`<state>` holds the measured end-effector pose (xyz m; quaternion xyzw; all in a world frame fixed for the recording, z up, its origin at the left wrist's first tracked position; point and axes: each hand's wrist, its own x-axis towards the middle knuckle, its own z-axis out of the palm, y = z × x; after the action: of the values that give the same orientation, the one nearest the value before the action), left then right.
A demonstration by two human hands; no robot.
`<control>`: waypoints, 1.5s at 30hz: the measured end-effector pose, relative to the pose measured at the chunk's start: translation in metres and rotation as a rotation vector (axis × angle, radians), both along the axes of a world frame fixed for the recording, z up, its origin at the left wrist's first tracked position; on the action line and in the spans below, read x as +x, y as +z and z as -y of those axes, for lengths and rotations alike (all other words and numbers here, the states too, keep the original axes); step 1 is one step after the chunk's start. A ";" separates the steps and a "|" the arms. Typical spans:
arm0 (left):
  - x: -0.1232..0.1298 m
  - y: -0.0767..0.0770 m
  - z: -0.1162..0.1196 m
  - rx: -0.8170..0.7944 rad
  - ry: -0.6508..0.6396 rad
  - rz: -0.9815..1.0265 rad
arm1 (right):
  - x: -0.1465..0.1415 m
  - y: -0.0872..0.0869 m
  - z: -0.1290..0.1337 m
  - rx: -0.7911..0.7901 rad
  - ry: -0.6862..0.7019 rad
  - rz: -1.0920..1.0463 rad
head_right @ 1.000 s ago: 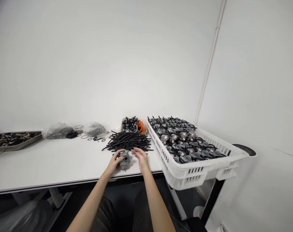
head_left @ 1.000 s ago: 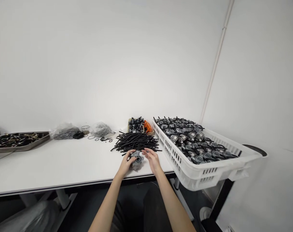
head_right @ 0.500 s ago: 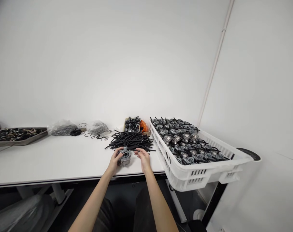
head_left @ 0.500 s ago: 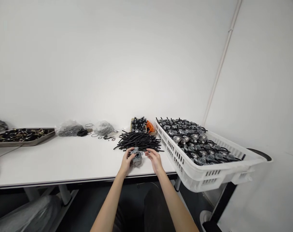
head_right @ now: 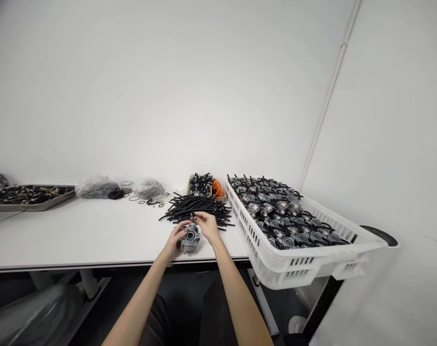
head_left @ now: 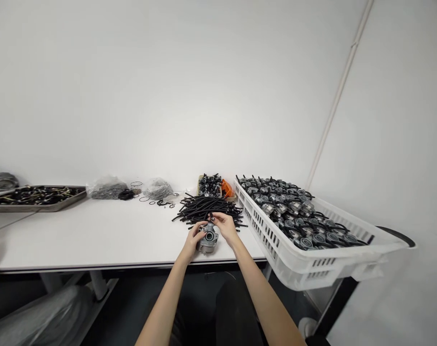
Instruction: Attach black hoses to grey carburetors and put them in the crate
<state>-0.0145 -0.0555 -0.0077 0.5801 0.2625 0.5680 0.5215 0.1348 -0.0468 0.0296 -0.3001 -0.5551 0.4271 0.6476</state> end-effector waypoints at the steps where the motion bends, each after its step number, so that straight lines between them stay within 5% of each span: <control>1: 0.000 0.000 0.001 -0.010 -0.015 0.017 | -0.001 0.002 -0.001 -0.001 0.013 -0.004; 16: -0.001 0.000 0.004 -0.041 -0.068 0.109 | 0.000 -0.002 0.004 -0.032 0.089 -0.118; 20: -0.003 -0.002 0.002 -0.019 -0.074 0.102 | 0.016 -0.013 -0.002 -0.051 -0.057 -0.173; 24: -0.001 -0.001 0.001 -0.048 -0.029 0.139 | 0.036 -0.024 -0.014 -0.047 -0.394 0.050; 28: 0.002 0.000 -0.003 -0.290 0.018 0.409 | 0.054 -0.023 -0.027 0.015 -0.677 0.320; 39: -0.013 0.007 -0.012 -0.521 0.072 0.886 | 0.041 -0.006 -0.055 0.129 -0.614 1.014; 45: -0.016 0.006 -0.009 -0.511 0.028 0.895 | 0.030 -0.004 -0.063 0.140 -0.641 1.162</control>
<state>-0.0308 -0.0469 -0.0014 0.1305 0.1515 0.6852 0.7003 0.1649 0.0159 0.0257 -0.5889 -0.7235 -0.0546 0.3560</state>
